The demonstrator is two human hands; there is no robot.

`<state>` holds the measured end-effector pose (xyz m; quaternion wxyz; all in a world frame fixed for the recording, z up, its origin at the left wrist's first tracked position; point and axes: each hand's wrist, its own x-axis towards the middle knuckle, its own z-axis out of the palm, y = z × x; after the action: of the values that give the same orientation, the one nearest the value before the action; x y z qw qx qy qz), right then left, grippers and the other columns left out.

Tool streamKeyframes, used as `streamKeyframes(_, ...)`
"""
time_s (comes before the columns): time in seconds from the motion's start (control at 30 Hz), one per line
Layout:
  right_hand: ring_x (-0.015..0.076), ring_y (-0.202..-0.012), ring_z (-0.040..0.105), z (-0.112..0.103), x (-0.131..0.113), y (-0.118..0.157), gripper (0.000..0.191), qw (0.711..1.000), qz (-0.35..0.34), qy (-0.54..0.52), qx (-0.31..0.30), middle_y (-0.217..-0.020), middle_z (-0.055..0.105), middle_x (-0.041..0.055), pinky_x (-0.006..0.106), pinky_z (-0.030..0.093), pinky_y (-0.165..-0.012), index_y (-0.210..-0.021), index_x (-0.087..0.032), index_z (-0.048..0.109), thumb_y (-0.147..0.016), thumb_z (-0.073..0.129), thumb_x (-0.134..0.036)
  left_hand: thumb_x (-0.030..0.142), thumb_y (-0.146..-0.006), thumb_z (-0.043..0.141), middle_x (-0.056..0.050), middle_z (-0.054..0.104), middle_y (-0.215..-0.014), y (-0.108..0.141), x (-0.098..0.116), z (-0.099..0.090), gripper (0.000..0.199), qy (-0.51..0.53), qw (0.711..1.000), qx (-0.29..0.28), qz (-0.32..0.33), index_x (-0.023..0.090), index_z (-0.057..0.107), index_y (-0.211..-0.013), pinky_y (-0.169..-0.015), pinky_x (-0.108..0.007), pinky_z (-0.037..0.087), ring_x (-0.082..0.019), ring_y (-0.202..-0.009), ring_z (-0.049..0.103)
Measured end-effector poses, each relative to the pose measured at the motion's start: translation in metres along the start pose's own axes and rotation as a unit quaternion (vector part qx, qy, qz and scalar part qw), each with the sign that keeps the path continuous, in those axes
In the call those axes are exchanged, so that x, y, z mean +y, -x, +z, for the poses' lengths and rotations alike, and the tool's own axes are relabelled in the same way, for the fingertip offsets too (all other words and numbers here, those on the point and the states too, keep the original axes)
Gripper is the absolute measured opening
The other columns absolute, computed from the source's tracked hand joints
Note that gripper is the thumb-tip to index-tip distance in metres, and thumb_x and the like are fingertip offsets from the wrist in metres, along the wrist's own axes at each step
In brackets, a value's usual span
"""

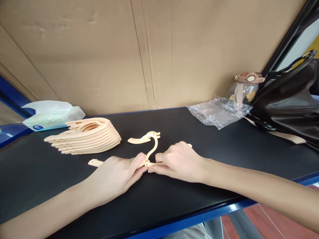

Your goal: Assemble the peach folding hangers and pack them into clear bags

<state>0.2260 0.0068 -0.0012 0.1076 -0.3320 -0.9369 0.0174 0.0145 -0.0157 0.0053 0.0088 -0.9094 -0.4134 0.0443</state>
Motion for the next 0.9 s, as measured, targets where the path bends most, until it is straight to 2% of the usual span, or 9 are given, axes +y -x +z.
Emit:
streamKeyframes(0.17, 0.0073, -0.043, 0.036, -0.001, 0.000, 0.001, 0.050, 1.000, -0.003, -0.006, -0.001, -0.050, 0.050, -0.0029, 0.024, 0.013, -0.046, -0.063, -0.018, 0.052, -0.096, 0.036, -0.051, 0.034, -0.099, 0.025, -0.002, 0.062, -0.064, 0.001, -0.001, 0.003, 0.027, -0.003, 1.000, 0.009, -0.005, 0.019, 0.046, -0.091, -0.043, -0.024, 0.015, -0.017, -0.050, 0.058)
streamKeyframes(0.43, 0.0070, -0.040, 0.028, -0.001, -0.001, 0.000, 0.051, 1.000, -0.011, -0.025, 0.004, -0.046, 0.041, -0.0052, 0.025, 0.012, -0.046, -0.058, -0.018, 0.049, -0.095, 0.039, -0.052, 0.036, -0.099, 0.023, -0.003, 0.063, -0.062, 0.002, -0.001, 0.003, 0.030, -0.018, 1.000, 0.010, 0.021, 0.017, 0.047, -0.094, -0.043, -0.026, 0.014, -0.019, -0.049, 0.059)
streamKeyframes(0.63, 0.0057, -0.043, 0.029, -0.005, 0.000, -0.002, 0.050, 0.993, 0.005, -0.115, -0.038, -0.045, 0.038, -0.0072, 0.022, 0.018, -0.047, -0.055, -0.017, 0.048, -0.091, 0.047, -0.052, 0.037, -0.096, 0.030, -0.002, 0.064, -0.062, 0.002, -0.001, 0.006, 0.024, 0.009, 1.000, 0.016, 0.022, 0.019, 0.045, -0.090, -0.044, -0.026, 0.014, -0.018, -0.049, 0.060)
streamKeyframes(0.8, 0.0039, -0.043, 0.031, -0.012, 0.002, -0.004, 0.042, 0.978, 0.024, -0.194, -0.072, -0.045, 0.037, -0.0088, 0.020, 0.024, -0.048, -0.060, -0.017, 0.059, -0.089, 0.055, -0.047, 0.040, -0.095, 0.033, 0.000, 0.063, -0.059, 0.002, -0.001, 0.008, 0.025, 0.050, 0.997, 0.038, 0.037, 0.020, 0.044, -0.086, -0.044, -0.026, 0.016, -0.017, -0.048, 0.059)
streamKeyframes(0.9, 0.0036, -0.043, 0.032, -0.013, 0.006, -0.004, 0.042, 0.972, 0.032, -0.218, -0.084, -0.045, 0.038, -0.0089, 0.019, 0.023, -0.047, -0.061, -0.016, 0.060, -0.088, 0.055, -0.048, 0.041, -0.096, 0.033, 0.002, 0.061, -0.057, 0.003, -0.001, 0.009, 0.026, 0.059, 0.995, 0.070, 0.045, 0.020, 0.043, -0.084, -0.044, -0.025, 0.017, -0.017, -0.046, 0.059)
